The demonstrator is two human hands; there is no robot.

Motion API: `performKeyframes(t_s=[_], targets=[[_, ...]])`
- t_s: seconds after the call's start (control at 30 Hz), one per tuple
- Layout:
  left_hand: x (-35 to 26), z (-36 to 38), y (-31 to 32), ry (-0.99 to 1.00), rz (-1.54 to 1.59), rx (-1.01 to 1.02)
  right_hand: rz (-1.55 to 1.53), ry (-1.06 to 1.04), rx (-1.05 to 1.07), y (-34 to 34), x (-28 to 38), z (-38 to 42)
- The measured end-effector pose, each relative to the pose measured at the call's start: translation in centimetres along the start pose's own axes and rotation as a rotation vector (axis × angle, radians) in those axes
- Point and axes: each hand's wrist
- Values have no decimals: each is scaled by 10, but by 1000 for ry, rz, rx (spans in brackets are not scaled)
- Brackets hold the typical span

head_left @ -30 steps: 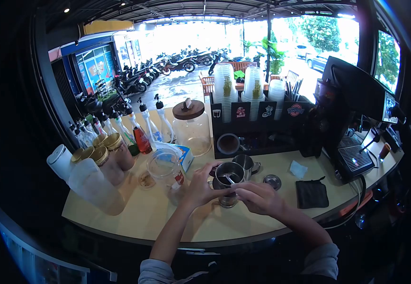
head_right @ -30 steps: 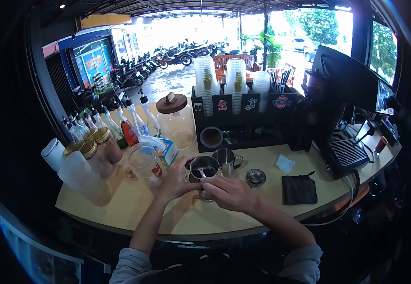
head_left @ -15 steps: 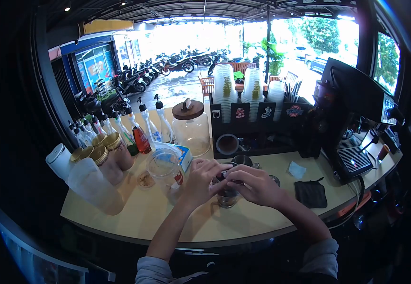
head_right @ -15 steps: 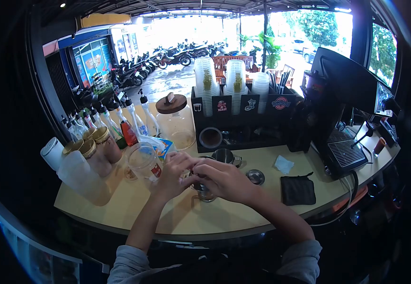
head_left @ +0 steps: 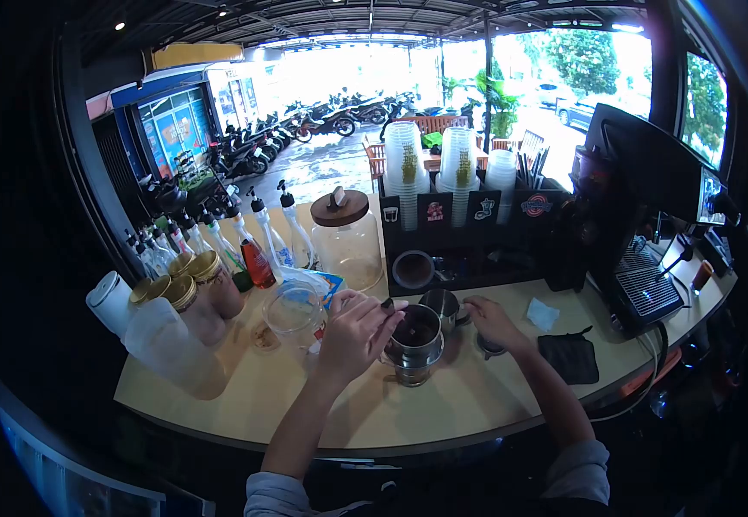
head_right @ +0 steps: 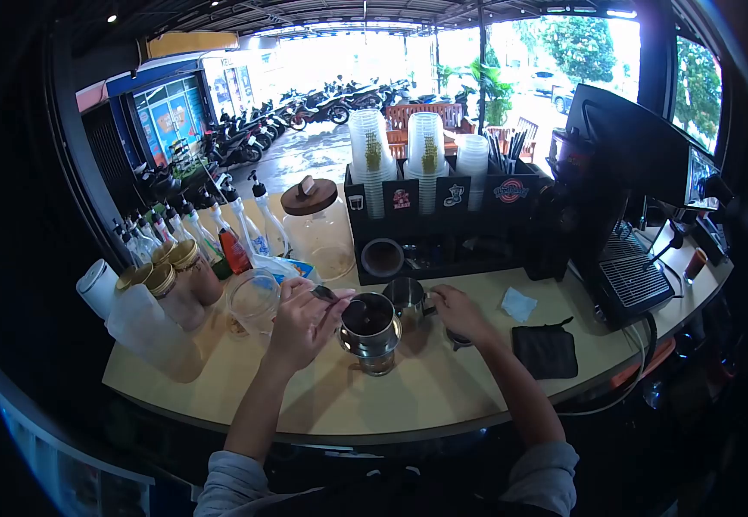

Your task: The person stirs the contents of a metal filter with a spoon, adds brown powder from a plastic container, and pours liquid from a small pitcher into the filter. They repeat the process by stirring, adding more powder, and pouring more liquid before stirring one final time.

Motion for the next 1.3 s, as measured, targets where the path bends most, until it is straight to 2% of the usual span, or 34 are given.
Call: performKeyframes(t_s=[0.07,0.13,0.17,0.23,0.33,0.47,0.53,0.63,0.77,0.93,1.0,1.17,1.3], targets=[[1,-1,-2,-6,17,-16,-67,16,51,6,-4,2],[2,-2,-4,-11,32,-36,-363,53,99,12,-13,0],[3,-2,-5,-32,39,-54,-364,51,101,14,-13,1],[2,-2,-7,-53,46,-70,-573,13,82,18,-13,4],[1,-3,-8,-113,76,-77,-557,35,20,14,-21,0],[2,-2,-8,-142,74,-88,-491,40,-55,-13,3,-5],[3,-1,-6,-146,70,-105,-538,-108,-75,-31,28,-7],[5,-2,-3,-157,67,-146,-520,-194,-84,-51,55,-12],[4,-1,-2,-173,89,-173,-469,-280,-24,-70,88,-13],[3,-2,0,-182,84,-185,-514,-238,29,-74,139,-4],[4,-1,2,-166,79,-211,-540,-236,43,-74,144,-5],[5,1,3,-165,73,-207,-303,-319,69,-72,148,-10],[6,1,3,-162,70,-219,-289,-350,84,-73,169,-4]])
Point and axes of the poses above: each hand's wrist, its own z-axis away from the middle knuckle, its own y-axis out of the palm, x = y × z, and after that the axes turned 5 degrees about x, right-handed
